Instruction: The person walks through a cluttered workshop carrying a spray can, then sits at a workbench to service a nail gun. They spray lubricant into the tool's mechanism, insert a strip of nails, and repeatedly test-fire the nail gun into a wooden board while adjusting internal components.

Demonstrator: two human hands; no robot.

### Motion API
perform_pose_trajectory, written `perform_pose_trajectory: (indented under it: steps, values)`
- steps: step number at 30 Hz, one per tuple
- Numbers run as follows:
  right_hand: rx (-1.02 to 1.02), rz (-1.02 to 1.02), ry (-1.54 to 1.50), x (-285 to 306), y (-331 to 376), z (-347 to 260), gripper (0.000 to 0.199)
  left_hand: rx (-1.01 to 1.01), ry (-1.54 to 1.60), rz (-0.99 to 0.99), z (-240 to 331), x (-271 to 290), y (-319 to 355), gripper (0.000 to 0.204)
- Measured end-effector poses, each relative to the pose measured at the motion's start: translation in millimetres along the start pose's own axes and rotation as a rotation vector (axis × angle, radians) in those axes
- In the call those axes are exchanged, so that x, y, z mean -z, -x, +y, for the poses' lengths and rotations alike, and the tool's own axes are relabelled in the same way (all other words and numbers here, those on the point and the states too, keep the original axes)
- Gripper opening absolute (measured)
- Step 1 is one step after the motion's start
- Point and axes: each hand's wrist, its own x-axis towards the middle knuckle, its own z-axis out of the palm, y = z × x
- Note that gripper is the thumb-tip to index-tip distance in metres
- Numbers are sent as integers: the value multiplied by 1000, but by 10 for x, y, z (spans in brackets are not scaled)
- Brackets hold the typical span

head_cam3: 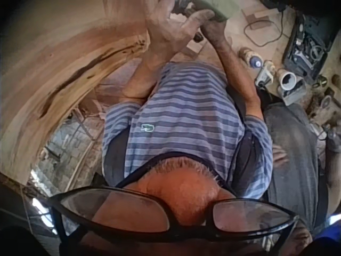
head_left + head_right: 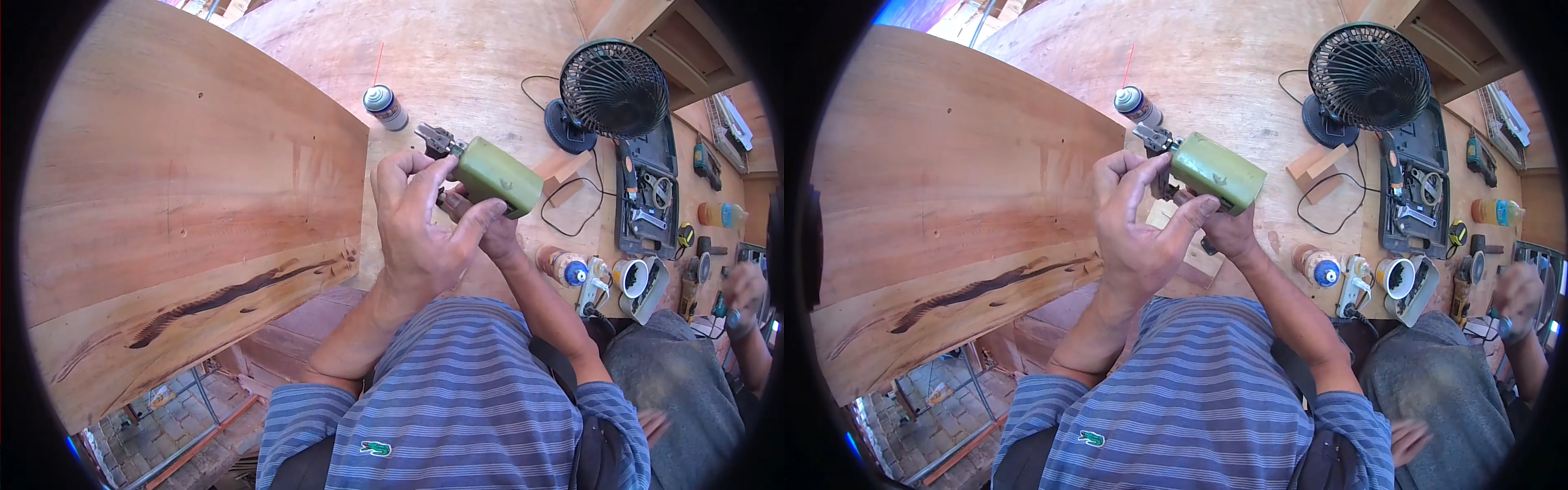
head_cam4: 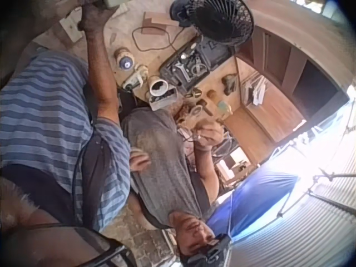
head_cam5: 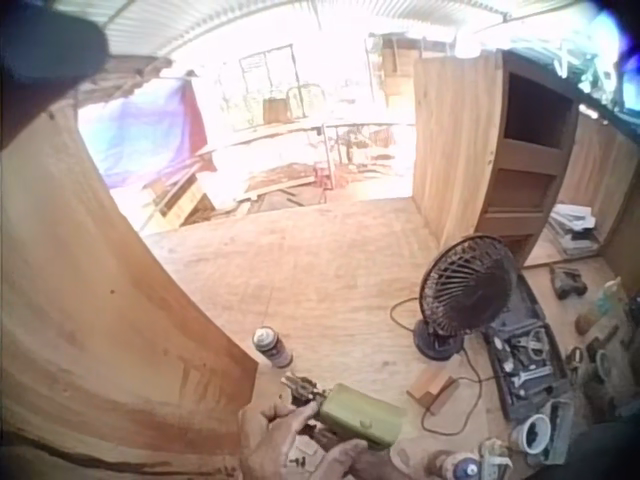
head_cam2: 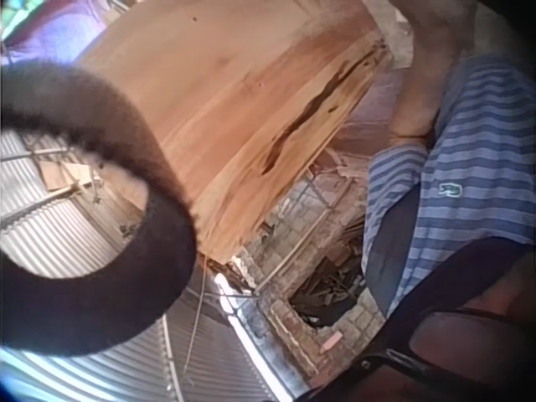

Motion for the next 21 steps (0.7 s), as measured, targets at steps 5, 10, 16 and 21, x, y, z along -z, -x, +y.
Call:
perform_pose_trajectory:
  steps: [5, 10, 16, 21]
  values:
    - [68, -77, -336, -34, 16, -47, 34, 79, 78, -24, -67, -37, -13, 76]
    - [260, 32, 57, -124, -109, -101, 23, 268, 565, -16, -331, -113, -1, 62]
    - [282, 99, 509, -292, -211, -193, 13, 621, 1176, 114, -612, -208, -61, 24]
    - [142, 15, 637, -414, -228, -226, 25, 663, 1219, 36, -959, -159, -175, 27]
